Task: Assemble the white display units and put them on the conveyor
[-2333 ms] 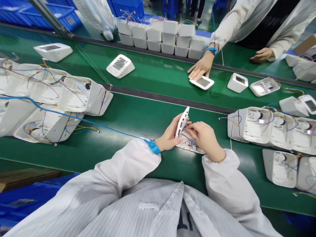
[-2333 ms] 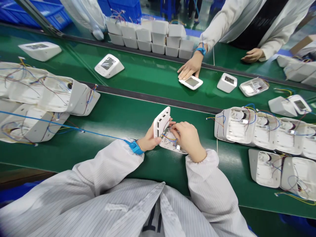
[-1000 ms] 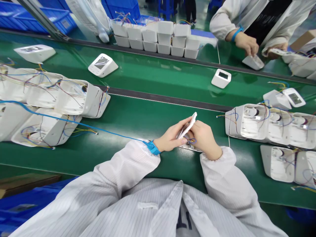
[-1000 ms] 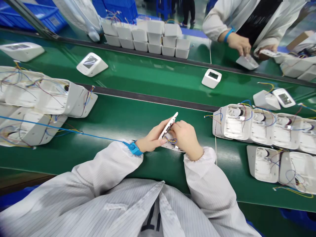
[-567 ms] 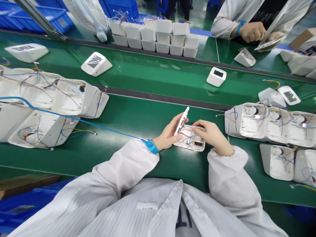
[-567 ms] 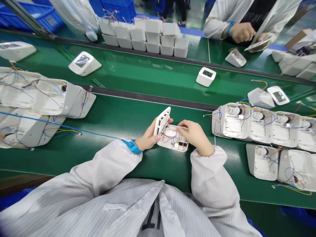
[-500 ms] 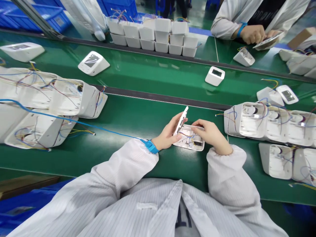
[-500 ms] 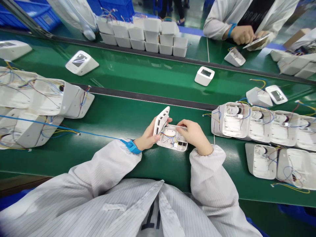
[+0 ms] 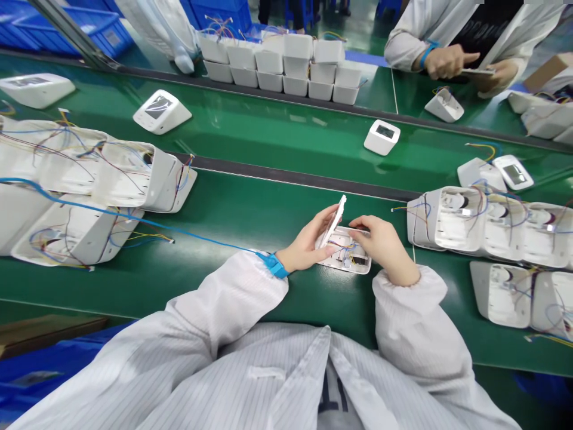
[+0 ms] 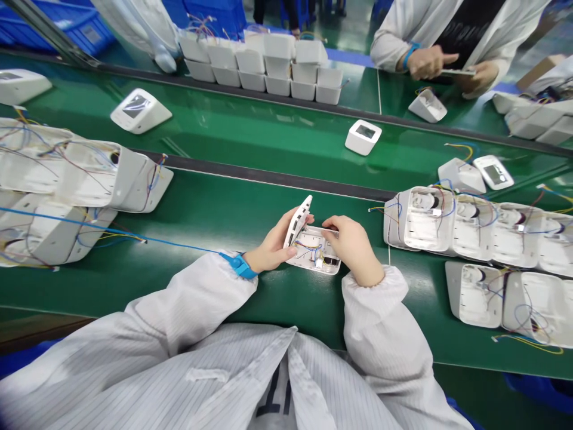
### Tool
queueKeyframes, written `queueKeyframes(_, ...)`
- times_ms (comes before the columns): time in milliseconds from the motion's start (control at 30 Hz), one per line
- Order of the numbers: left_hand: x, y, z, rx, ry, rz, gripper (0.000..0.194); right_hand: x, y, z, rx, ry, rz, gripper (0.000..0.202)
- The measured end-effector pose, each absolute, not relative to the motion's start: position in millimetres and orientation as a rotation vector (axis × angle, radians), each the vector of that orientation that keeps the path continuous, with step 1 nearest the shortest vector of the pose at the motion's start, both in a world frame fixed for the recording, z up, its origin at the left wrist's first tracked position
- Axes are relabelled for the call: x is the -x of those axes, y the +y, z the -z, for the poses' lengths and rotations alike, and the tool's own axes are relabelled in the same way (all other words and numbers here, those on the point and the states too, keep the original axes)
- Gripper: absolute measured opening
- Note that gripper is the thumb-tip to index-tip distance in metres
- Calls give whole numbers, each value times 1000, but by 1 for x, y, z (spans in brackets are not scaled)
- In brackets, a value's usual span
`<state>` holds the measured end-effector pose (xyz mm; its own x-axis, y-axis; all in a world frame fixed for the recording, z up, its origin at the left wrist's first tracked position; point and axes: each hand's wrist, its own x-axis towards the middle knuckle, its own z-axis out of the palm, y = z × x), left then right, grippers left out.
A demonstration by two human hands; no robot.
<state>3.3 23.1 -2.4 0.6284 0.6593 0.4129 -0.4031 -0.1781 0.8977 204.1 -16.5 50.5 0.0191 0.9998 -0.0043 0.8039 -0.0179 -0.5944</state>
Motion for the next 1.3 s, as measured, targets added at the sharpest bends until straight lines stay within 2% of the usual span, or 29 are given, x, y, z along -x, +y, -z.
queueKeyframes(67,-3,23,2,-1469,224,-958,81,-204,-20,-59,1722,-1827,-562,13)
queueKeyframes(233,-2,24,0,-1512,234,-946,81,-198,-35,-84,1318,-1987,-810,22)
queueKeyframes(300,-2,24,-1,-1537,260,-942,82,-195,-39,-88,1276,-2127,-720,22)
queueKeyframes(467,-2,24,-2,-1524,279,-927,83,-192,-40,-83,1339,-2318,-398,29)
queueKeyframes(900,-3,23,2,-1506,271,-934,85,-196,-26,-60,1548,-2332,-390,21)
queueKeyframes(1300,-2,25,0,-2008,405,-964,98,-189,-25,-51,1756,-2387,-36,14)
